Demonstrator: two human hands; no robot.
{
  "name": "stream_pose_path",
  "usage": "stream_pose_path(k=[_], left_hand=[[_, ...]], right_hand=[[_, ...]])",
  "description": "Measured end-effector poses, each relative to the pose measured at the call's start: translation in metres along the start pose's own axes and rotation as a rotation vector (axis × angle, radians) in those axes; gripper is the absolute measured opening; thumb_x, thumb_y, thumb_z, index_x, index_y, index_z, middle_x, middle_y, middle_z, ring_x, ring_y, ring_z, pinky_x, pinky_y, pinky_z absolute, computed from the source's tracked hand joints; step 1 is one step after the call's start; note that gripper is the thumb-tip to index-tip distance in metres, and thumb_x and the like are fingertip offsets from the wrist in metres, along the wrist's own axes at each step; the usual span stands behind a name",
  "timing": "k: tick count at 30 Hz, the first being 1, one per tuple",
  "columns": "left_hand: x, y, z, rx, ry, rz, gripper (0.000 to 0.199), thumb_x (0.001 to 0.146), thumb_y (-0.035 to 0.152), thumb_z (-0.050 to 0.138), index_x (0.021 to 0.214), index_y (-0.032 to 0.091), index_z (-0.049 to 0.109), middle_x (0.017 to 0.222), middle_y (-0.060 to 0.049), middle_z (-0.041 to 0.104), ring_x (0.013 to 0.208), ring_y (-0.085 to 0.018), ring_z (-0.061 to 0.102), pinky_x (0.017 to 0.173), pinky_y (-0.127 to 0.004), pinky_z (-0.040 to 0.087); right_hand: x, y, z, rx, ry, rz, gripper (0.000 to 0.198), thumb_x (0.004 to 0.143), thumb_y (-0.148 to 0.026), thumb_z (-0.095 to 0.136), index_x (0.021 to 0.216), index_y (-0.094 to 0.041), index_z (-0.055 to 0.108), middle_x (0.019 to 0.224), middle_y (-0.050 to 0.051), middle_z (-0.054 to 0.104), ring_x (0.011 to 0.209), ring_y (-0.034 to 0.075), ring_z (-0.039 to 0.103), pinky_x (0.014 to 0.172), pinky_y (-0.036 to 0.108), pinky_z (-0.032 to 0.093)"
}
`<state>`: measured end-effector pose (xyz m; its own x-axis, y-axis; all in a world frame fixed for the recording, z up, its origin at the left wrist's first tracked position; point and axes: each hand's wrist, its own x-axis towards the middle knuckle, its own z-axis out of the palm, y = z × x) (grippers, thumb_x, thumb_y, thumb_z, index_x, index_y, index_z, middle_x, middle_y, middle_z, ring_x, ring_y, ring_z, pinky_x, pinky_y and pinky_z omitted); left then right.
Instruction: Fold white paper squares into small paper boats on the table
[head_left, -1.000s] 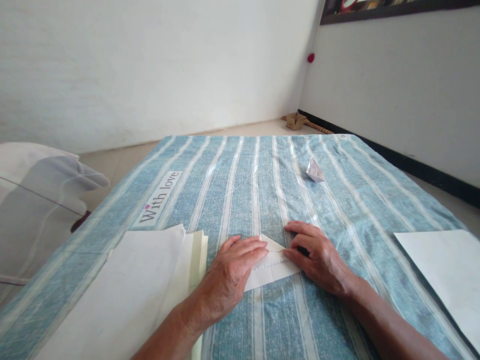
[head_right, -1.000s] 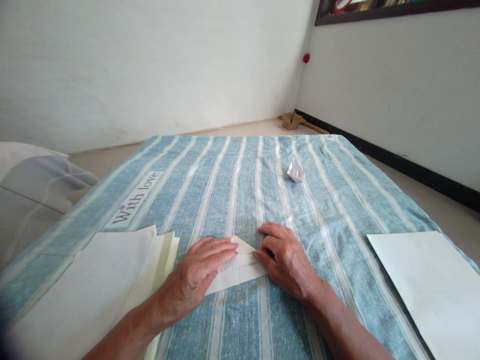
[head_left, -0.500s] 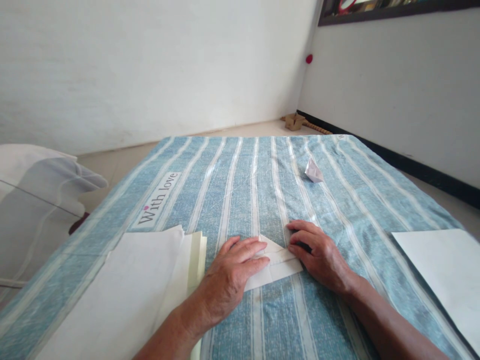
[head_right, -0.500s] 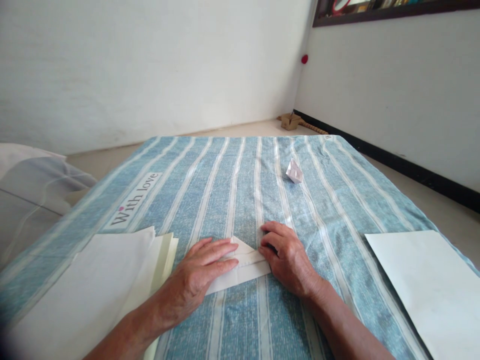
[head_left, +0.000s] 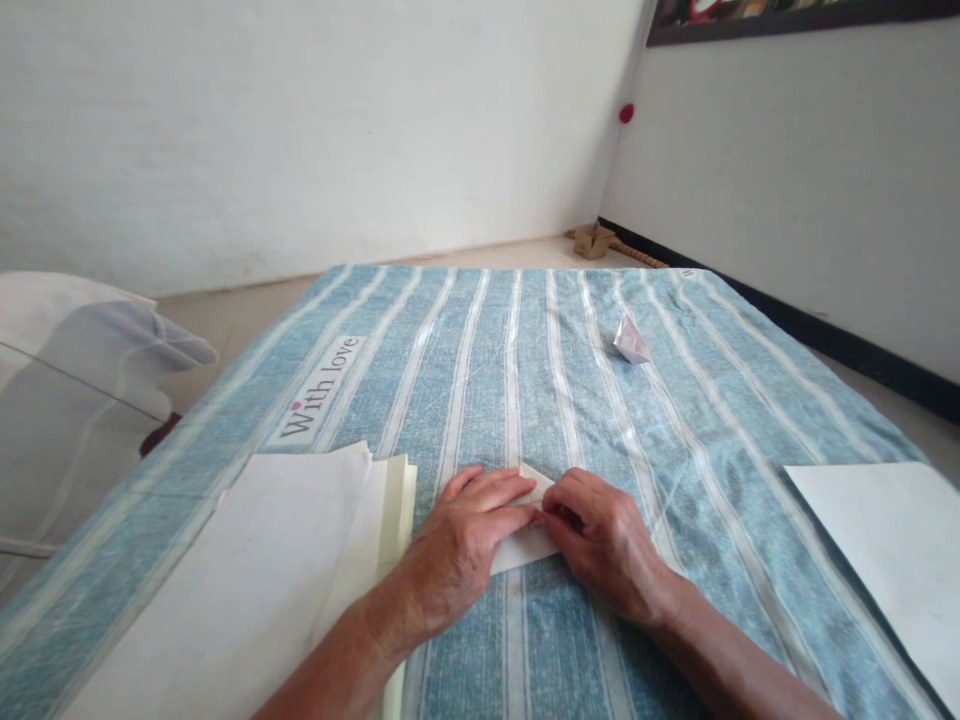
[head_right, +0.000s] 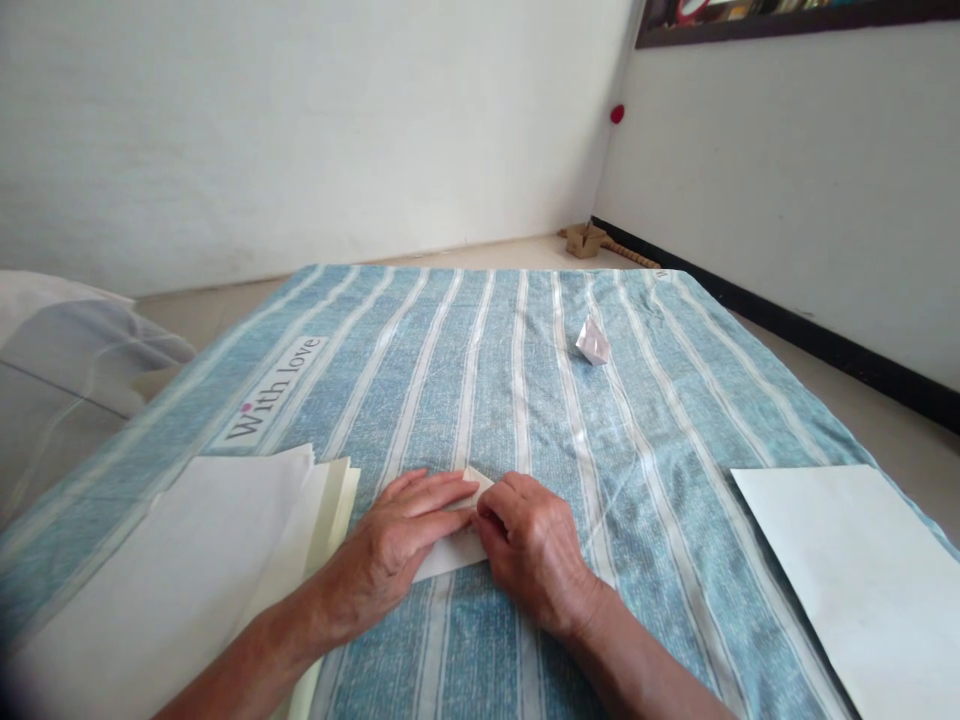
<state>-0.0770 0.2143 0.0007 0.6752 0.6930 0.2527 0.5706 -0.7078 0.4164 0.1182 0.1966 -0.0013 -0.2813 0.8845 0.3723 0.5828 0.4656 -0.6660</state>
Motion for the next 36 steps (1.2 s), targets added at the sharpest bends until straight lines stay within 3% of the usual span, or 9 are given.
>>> stream_pose_path(k=[10, 18, 25, 31, 36], left_hand=[[0.001, -0.001, -0.015, -0.115, -0.078, -0.029, 0.043, 0.087, 0.001, 0.038, 0.118, 0.021, 0.060, 0.132, -0.008, 0.060, 0.127, -0.022, 0.051, 0.109, -0.053, 0.037], [-0.002, 0.002, -0.031, -0.124, -0.083, -0.082, 0.051, 0.083, 0.000, 0.036, 0.121, 0.023, 0.060, 0.134, -0.005, 0.059, 0.127, -0.018, 0.051, 0.105, -0.041, 0.046], [0.002, 0.007, -0.015, -0.078, 0.090, -0.209, 0.035, 0.089, 0.013, 0.044, 0.120, 0.019, 0.060, 0.137, -0.011, 0.055, 0.130, -0.024, 0.047, 0.107, -0.046, 0.042], [0.007, 0.010, 0.002, 0.020, 0.028, -0.258, 0.044, 0.085, 0.017, 0.056, 0.129, 0.021, 0.052, 0.149, -0.014, 0.039, 0.141, -0.031, 0.029, 0.111, -0.056, 0.034], [0.009, 0.007, 0.000, -0.003, -0.008, -0.308, 0.047, 0.084, 0.016, 0.056, 0.129, 0.025, 0.050, 0.156, -0.012, 0.027, 0.144, -0.032, 0.020, 0.111, -0.057, 0.031]], right_hand=[[0.005, -0.001, -0.001, -0.003, -0.071, 0.145, 0.021, 0.076, -0.007, 0.067, 0.066, -0.018, 0.051, 0.069, -0.002, 0.052, 0.065, 0.013, 0.051, 0.059, 0.025, 0.037], [0.006, 0.000, 0.001, -0.015, -0.086, 0.171, 0.022, 0.074, -0.007, 0.067, 0.067, -0.019, 0.050, 0.069, -0.003, 0.051, 0.065, 0.013, 0.050, 0.060, 0.025, 0.036], [0.007, 0.000, 0.002, -0.022, -0.070, 0.173, 0.023, 0.073, -0.006, 0.068, 0.066, -0.019, 0.050, 0.069, -0.003, 0.051, 0.064, 0.012, 0.049, 0.060, 0.025, 0.036], [0.008, 0.000, 0.002, -0.017, -0.059, 0.177, 0.022, 0.073, -0.006, 0.067, 0.066, -0.018, 0.050, 0.068, -0.003, 0.051, 0.064, 0.012, 0.049, 0.059, 0.025, 0.035], [0.010, -0.003, -0.001, -0.006, -0.089, 0.214, 0.021, 0.072, -0.004, 0.066, 0.067, -0.018, 0.051, 0.068, -0.004, 0.051, 0.063, 0.012, 0.049, 0.059, 0.025, 0.036]])
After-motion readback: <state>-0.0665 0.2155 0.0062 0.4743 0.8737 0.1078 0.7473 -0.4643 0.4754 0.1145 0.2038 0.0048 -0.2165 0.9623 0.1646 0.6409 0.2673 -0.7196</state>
